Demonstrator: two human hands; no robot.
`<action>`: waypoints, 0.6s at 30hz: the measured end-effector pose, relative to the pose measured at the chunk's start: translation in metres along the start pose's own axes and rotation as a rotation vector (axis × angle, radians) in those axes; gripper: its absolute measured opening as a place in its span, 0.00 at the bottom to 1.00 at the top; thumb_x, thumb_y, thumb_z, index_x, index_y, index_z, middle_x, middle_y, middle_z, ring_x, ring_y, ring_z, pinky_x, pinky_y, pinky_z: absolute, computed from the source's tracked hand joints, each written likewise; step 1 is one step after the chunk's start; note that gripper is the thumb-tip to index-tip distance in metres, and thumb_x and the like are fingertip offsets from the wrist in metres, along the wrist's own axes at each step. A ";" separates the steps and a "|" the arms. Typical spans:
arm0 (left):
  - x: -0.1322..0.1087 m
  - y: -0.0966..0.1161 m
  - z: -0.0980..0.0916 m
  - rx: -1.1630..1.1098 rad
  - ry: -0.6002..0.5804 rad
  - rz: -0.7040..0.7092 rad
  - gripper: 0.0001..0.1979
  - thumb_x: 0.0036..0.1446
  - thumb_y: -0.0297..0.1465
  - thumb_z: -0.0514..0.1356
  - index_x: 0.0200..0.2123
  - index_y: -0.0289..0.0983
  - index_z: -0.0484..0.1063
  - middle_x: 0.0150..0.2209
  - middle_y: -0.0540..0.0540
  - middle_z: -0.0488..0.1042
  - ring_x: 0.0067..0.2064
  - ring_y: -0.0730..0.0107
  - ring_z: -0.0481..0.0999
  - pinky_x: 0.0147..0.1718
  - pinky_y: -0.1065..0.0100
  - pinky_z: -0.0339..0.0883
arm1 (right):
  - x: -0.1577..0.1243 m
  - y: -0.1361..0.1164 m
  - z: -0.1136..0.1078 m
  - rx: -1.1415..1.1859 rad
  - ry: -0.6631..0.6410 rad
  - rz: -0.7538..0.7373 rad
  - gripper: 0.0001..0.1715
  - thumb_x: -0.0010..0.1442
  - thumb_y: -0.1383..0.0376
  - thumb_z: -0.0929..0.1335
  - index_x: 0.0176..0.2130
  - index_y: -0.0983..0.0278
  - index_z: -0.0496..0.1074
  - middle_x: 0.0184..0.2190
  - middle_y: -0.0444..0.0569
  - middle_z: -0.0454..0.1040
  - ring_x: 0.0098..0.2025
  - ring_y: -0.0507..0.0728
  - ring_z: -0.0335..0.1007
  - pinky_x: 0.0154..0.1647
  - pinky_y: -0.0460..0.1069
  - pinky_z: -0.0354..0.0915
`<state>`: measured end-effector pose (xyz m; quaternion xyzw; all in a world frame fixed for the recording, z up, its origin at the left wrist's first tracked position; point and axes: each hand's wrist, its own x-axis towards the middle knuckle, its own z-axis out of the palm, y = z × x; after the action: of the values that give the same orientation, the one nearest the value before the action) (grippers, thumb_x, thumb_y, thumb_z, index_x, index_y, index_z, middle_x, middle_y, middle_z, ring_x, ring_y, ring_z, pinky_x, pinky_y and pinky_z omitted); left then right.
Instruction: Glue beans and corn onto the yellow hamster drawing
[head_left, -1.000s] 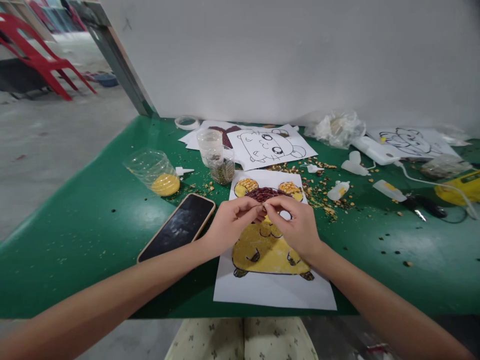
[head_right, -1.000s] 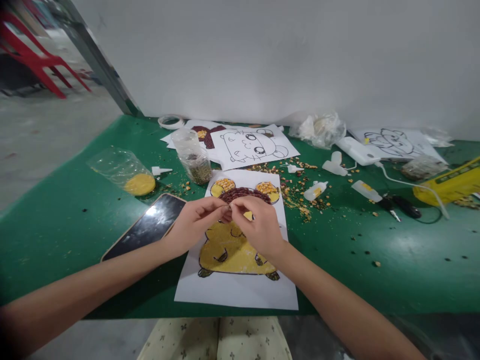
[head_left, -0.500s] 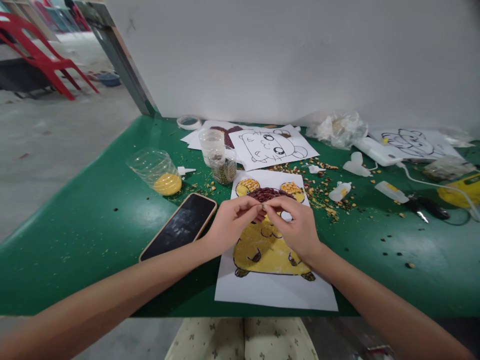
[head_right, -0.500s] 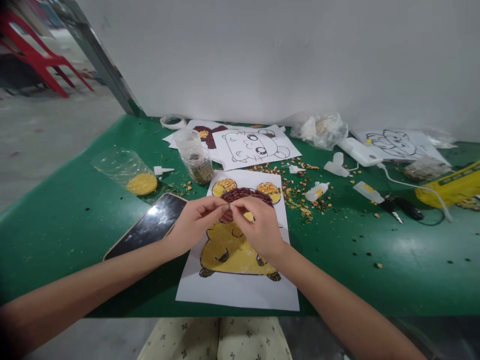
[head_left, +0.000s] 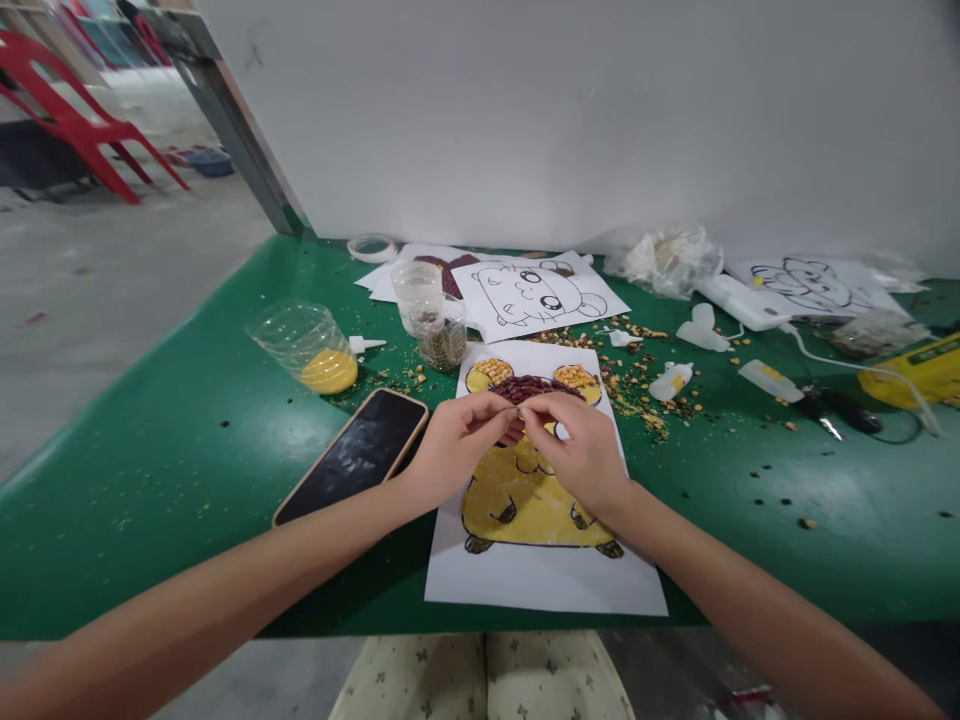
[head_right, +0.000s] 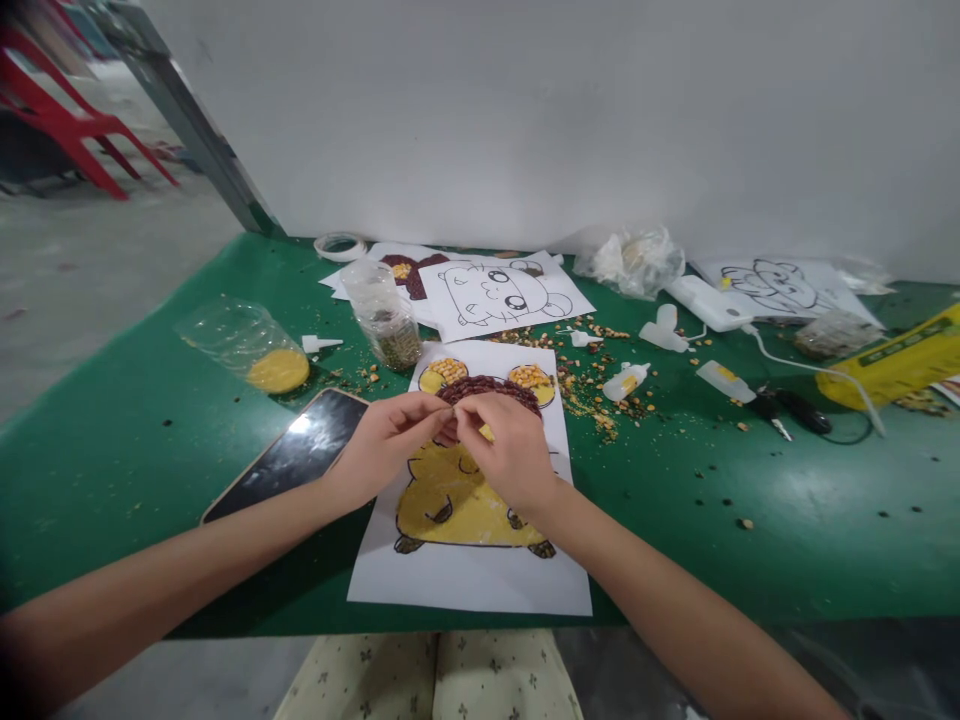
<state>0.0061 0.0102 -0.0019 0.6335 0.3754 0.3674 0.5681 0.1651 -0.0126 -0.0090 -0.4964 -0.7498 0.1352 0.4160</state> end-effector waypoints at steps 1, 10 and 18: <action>0.000 0.000 0.000 0.000 0.001 -0.001 0.09 0.57 0.33 0.56 0.32 0.33 0.72 0.28 0.48 0.74 0.32 0.72 0.74 0.34 0.71 0.69 | 0.000 0.000 0.000 0.002 0.000 0.003 0.08 0.59 0.68 0.61 0.32 0.62 0.69 0.29 0.46 0.73 0.32 0.52 0.67 0.36 0.47 0.61; 0.000 0.000 -0.001 -0.022 0.003 0.015 0.09 0.58 0.33 0.55 0.33 0.34 0.72 0.28 0.48 0.74 0.31 0.74 0.74 0.33 0.73 0.70 | 0.001 0.000 -0.004 0.070 0.000 0.015 0.08 0.60 0.67 0.61 0.35 0.62 0.70 0.33 0.47 0.74 0.36 0.53 0.69 0.38 0.47 0.63; -0.001 0.002 -0.003 0.141 -0.019 0.067 0.11 0.59 0.33 0.54 0.33 0.33 0.72 0.29 0.47 0.74 0.33 0.72 0.74 0.34 0.72 0.68 | 0.002 -0.003 -0.005 0.074 0.021 0.016 0.07 0.58 0.68 0.63 0.32 0.62 0.71 0.29 0.45 0.75 0.32 0.52 0.70 0.36 0.47 0.65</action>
<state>0.0032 0.0109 -0.0002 0.6876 0.3736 0.3528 0.5130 0.1665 -0.0136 -0.0035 -0.4880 -0.7360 0.1609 0.4408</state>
